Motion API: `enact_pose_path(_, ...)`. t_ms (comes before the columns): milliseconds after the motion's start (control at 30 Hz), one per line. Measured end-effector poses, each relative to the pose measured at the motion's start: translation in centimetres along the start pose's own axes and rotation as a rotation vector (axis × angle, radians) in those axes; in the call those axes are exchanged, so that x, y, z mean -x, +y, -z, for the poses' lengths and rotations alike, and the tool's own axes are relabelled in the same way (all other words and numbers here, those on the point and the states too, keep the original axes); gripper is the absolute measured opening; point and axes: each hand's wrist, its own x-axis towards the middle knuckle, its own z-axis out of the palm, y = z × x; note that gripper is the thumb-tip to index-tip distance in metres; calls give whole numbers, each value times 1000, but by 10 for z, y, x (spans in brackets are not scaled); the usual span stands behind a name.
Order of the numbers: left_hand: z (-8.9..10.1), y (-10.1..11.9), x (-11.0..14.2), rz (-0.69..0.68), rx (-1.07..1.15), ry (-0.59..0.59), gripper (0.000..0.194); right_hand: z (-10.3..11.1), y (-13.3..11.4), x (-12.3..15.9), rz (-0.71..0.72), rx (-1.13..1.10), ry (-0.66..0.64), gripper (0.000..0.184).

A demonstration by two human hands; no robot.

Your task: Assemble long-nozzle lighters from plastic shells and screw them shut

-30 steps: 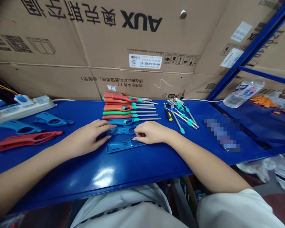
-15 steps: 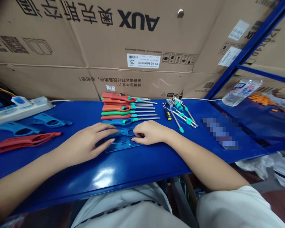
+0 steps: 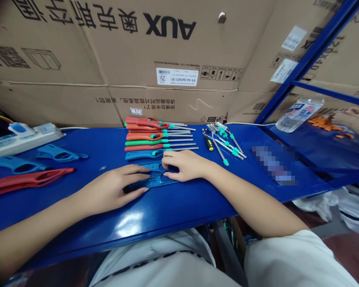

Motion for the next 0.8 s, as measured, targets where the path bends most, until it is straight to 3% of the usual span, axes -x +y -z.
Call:
enact_pose_path(167,1,-2,-1,-17,-33,14,34,14,11,5,-37,53,90,23)
enact_pose_path(300,2,-3,-1,-30,-46,34,37,32,32,15,-229,140,260,20)
enact_pose_path(567,0,-5,0,-43,-15,47,37,59,70,39,-521,223,199,15)
enact_pose_path(667,-1,-6,0,-43,-8,50,35,76,84,59,-798,254,150,15)
enact_pose_path(800,-3,-8,0,-43,-6,54,35,89,103,88,-992,274,90,10)
